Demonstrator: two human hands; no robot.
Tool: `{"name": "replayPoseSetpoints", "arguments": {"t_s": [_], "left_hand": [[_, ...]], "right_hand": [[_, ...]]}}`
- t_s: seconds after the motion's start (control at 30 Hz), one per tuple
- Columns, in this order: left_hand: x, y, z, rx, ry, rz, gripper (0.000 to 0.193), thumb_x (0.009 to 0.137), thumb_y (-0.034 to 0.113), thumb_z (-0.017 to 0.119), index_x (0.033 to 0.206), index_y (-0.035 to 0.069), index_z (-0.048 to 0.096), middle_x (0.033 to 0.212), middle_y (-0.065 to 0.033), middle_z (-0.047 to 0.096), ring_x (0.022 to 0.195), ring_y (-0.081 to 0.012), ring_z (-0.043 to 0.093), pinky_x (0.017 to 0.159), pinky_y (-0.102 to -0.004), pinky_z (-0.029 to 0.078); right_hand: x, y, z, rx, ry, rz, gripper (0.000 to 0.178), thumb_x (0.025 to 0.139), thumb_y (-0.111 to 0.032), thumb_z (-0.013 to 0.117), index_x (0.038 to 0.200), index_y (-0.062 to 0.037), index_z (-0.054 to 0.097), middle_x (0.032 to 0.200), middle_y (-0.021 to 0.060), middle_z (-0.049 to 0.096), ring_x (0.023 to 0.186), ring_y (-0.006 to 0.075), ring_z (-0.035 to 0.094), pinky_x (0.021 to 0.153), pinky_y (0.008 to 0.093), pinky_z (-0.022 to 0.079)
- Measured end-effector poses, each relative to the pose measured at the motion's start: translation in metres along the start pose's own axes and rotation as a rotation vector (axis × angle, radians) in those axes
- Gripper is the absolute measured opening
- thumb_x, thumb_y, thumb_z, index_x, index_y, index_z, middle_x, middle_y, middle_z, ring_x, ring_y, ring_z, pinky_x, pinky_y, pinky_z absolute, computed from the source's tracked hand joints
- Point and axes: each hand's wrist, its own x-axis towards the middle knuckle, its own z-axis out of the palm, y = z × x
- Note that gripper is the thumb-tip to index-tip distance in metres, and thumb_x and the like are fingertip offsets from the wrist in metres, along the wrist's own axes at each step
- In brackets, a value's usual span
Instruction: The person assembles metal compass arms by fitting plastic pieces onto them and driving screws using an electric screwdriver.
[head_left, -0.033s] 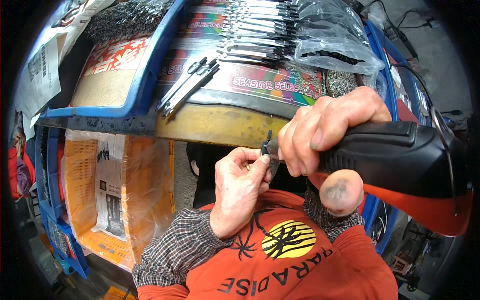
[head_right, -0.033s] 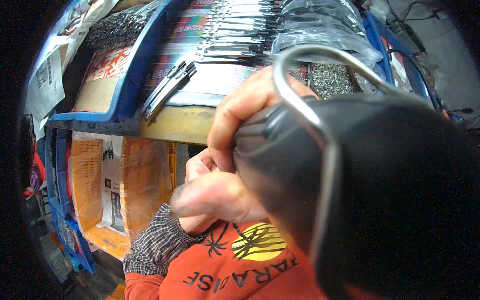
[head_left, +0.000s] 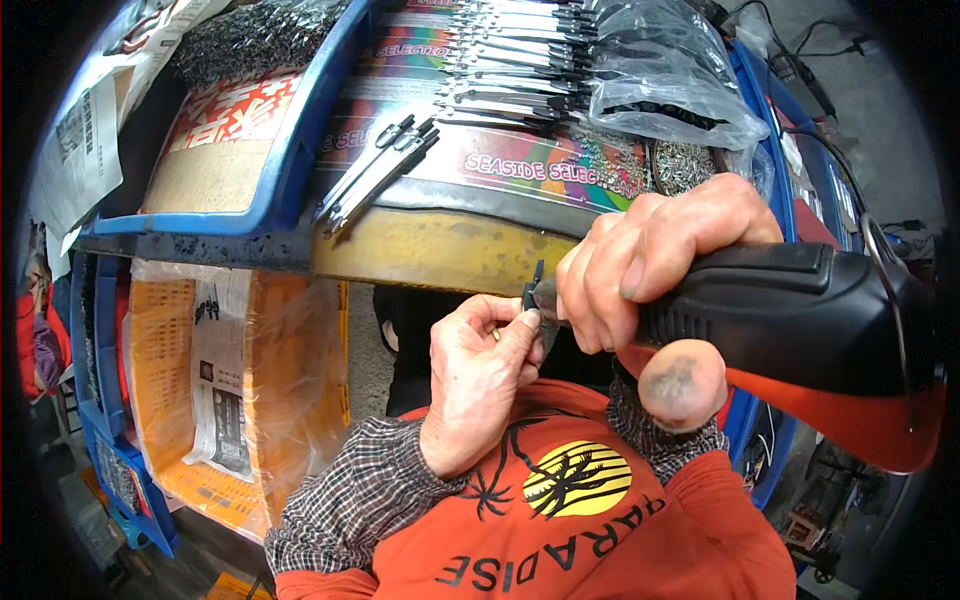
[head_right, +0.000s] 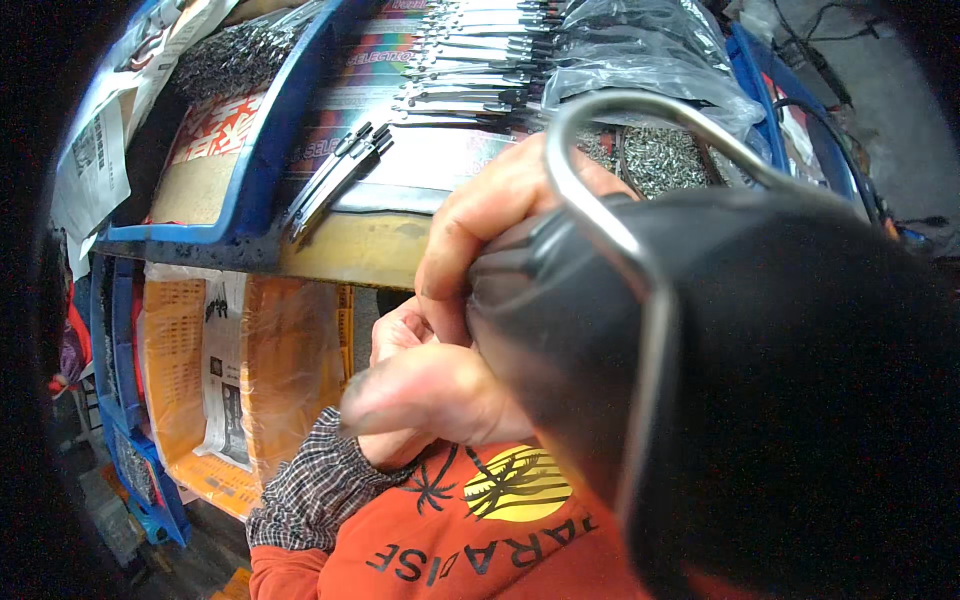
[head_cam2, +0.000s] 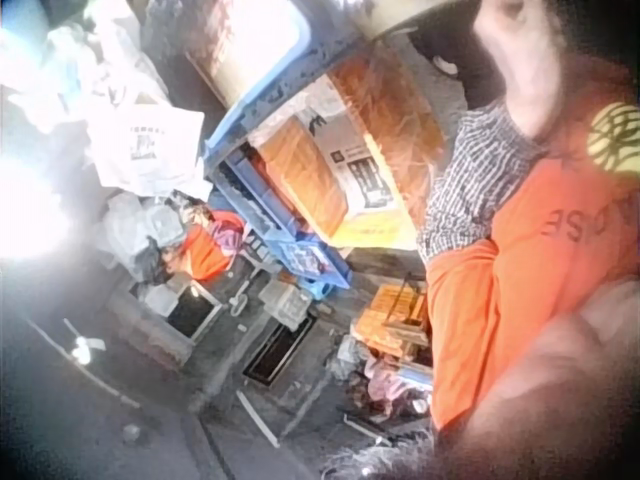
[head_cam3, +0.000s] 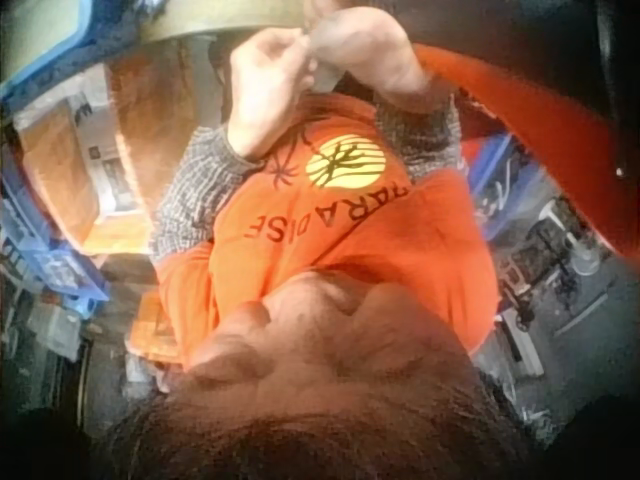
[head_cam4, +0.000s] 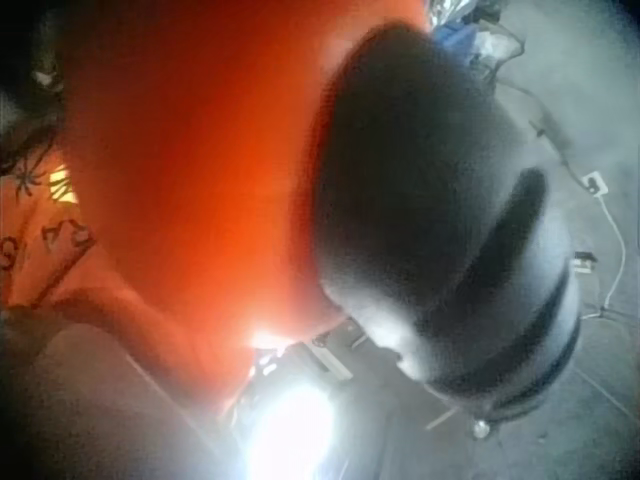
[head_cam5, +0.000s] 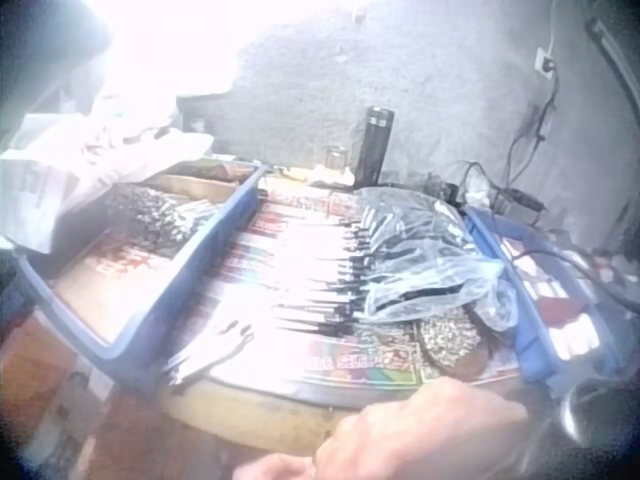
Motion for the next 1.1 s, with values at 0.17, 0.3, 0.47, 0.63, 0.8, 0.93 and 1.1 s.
{"name": "replayPoseSetpoints", "arguments": {"t_s": [0.17,0.3,0.47,0.63,0.8,0.93,1.1], "left_hand": [[0.000,-0.002,0.001,0.044,-0.002,0.031,0.010,0.085,0.006,0.055,0.085,-0.003,0.053,0.063,-0.0026,0.053,0.051,-0.0048,0.046,0.044,-0.0166,0.037],[-0.003,0.000,0.001,0.027,0.025,-0.009,0.010,0.085,0.006,0.056,0.086,-0.003,0.053,0.063,-0.0031,0.053,0.051,-0.0053,0.046,0.044,-0.0172,0.037],[-0.005,0.002,0.003,0.148,0.034,0.069,0.011,0.084,0.007,0.057,0.087,-0.003,0.053,0.063,-0.0037,0.054,0.050,-0.0058,0.047,0.043,-0.0176,0.038],[-0.006,0.004,-0.002,0.261,-0.010,0.140,0.010,0.084,0.007,0.056,0.084,-0.003,0.053,0.060,-0.0034,0.055,0.044,-0.0055,0.046,0.039,-0.0176,0.036],[-0.009,0.014,-0.008,0.716,0.078,0.582,0.013,0.081,-0.001,0.056,0.093,-0.003,0.052,0.065,-0.0013,0.055,0.051,-0.0040,0.048,0.044,-0.0178,0.039],[0.010,0.046,-0.016,1.226,0.198,1.145,0.024,0.073,-0.005,0.055,0.096,0.002,0.055,0.077,-0.0137,0.056,0.069,-0.0318,0.055,0.062,-0.0365,0.045],[0.043,0.069,-0.030,1.649,0.373,1.379,0.020,0.071,0.003,0.059,0.091,0.006,0.059,0.078,-0.0104,0.056,0.075,-0.0286,0.055,0.068,-0.0362,0.044]], "right_hand": [[0.000,0.000,0.001,-0.003,-0.030,-0.032,0.042,0.068,-0.018,0.077,0.092,0.0016,0.048,0.064,0.0114,0.054,0.053,0.0193,0.053,0.050,0.0341,0.046],[-0.006,0.003,0.008,-0.082,0.047,-0.061,0.043,0.067,-0.018,0.077,0.091,0.0005,0.046,0.063,0.0094,0.052,0.052,0.0176,0.051,0.050,0.0332,0.046],[-0.010,-0.007,0.026,-0.353,0.271,-0.029,0.044,0.067,-0.019,0.076,0.090,-0.0017,0.043,0.062,0.0056,0.050,0.051,0.0160,0.050,0.052,0.0322,0.047],[-0.024,-0.024,0.039,-0.447,0.454,0.085,0.041,0.072,-0.025,0.072,0.092,-0.0037,0.043,0.063,0.0053,0.051,0.052,0.0170,0.052,0.056,0.0338,0.047],[-0.027,-0.032,0.042,-0.372,0.547,-0.109,0.044,0.075,-0.037,0.069,0.089,-0.0051,0.042,0.060,0.0036,0.050,0.050,0.0145,0.051,0.054,0.0306,0.046],[-0.029,-0.036,0.042,-0.400,0.598,-0.088,0.042,0.073,-0.032,0.071,0.086,-0.0047,0.042,0.059,0.0035,0.049,0.048,0.0153,0.050,0.052,0.0311,0.046],[-0.032,-0.035,0.040,-0.369,0.688,-0.104,0.041,0.071,-0.029,0.072,0.085,-0.0045,0.042,0.059,0.0043,0.048,0.048,0.0155,0.050,0.052,0.0308,0.045]]}}
